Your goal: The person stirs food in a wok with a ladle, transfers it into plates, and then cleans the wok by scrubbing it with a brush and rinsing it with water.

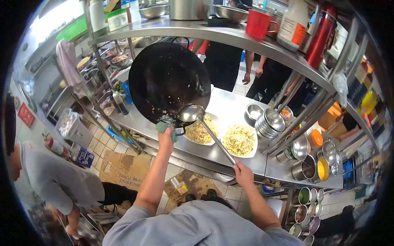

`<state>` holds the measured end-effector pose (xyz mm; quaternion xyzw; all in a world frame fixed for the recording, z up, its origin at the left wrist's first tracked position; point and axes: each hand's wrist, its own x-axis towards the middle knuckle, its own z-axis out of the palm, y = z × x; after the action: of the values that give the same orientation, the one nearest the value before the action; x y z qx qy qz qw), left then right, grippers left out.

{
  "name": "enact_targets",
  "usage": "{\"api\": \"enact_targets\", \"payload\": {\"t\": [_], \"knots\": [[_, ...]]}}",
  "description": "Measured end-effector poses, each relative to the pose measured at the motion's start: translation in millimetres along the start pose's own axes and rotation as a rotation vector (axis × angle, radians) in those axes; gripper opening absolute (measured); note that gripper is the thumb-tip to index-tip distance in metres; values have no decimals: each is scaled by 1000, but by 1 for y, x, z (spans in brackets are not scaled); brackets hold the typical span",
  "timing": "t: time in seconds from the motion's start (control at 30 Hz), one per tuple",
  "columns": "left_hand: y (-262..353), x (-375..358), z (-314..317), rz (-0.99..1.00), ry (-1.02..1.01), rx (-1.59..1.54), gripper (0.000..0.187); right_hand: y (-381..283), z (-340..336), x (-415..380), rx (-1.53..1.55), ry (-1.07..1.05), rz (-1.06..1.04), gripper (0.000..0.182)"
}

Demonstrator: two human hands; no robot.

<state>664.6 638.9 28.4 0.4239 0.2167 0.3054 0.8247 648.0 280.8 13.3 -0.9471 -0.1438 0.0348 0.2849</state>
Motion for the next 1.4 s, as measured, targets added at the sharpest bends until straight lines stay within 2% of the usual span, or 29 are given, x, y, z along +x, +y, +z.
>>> {"api": "enact_targets", "payload": {"t": [0.1, 0.17, 0.23, 0.3, 0.33, 0.37, 0.4, 0.47, 0.53, 0.57, 0.6, 0.67, 0.7, 0.73, 0.77, 0.83, 0.87, 0.9, 0.93, 1.0, 1.03, 1.1, 1.13, 1.17, 1.2, 1.23, 1.3, 1.37, 1.4], "knots": [[7, -7, -8, -107, -66, 19, 18, -58, -33, 30, -68, -81, -72, 39], [8, -13, -8, -38, -51, -34, 19, -97, -22, 52, -13, -160, -112, 38], [20, -16, -18, -111, -52, -7, 18, -80, 10, 59, 32, -196, -147, 39], [36, -17, -31, -134, -81, -2, 19, -39, 32, 53, 190, -116, -369, 42], [36, -11, -48, -140, -59, 13, 19, -12, 23, 51, 92, -250, -242, 44], [45, -12, -54, -127, -45, 9, 19, 18, 10, 49, -39, -197, -305, 45], [57, -18, -59, -151, -52, 27, 19, 36, -19, 49, 61, -275, -135, 42], [65, -25, -66, -172, -37, 64, 19, 56, -85, 74, -385, -188, -186, 35], [58, -26, -62, -160, -6, 55, 19, 1, -144, 83, -326, -113, -227, 35], [52, -24, -58, -135, 10, 37, 20, -10, -145, 92, -315, -21, -300, 37], [37, -16, -59, -68, -3, 17, 20, -20, -135, 97, -309, -16, -248, 36], [17, -9, -43, -33, 20, -3, 19, -61, -103, 92, -394, -190, 45, 37], [11, -8, -33, 9, 50, -19, 19, -20, -50, 99, -282, -205, 92, 39], [8, -6, -24, -19, 55, -62, 21, -23, -23, 82, -274, -171, 47, 41], [8, -4, -18, -24, 47, -68, 21, -19, 0, 60, -112, -84, -38, 41], [9, 2, -5, -60, 60, -68, 21, -14, 13, 25, -115, -69, -9, 43], [-5, 17, -6, 66, 79, -76, 15, -1, 15, 12, -102, -57, -12, 43], [-11, 27, -4, 67, 83, -82, 15, 11, 5, 4, -169, -53, -10, 43], [-13, 34, -4, 155, 104, -48, 15, 18, -8, -7, -226, -52, -1, 42], [-19, 53, -6, 258, 166, 63, 16, -11, -77, -17, -415, -23, 57, 40], [-11, 56, -11, 259, 173, 69, 16, -17, -100, -20, -411, -31, 53, 40], [10, 54, -17, 128, 104, 117, 17, -21, -134, -22, -326, 61, -17, 38], [25, 41, -16, 108, 98, 79, 16, -25, -144, -21, -323, 50, -21, 38], [40, 25, -20, -52, 177, 47, 14, -32, -148, -21, -140, -8, 20, 38], [52, 1, -28, -129, 170, 11, 14, -35, -145, -22, 46, -77, 67, 38], [58, -26, -40, -207, 169, -24, 13, -34, -139, -26, 54, -109, 70, 38], [55, -81, -67, -296, 158, -208, 10, -31, -124, -20, 362, -220, -58, 39], [53, -160, -60, -284, 265, -289, 11, -15, -95, -5, 330, -32, -561, 41], [46, -197, -69, -319, 249, -294, 13, -5, -85, 5, 339, -51, -560, 41]]}}
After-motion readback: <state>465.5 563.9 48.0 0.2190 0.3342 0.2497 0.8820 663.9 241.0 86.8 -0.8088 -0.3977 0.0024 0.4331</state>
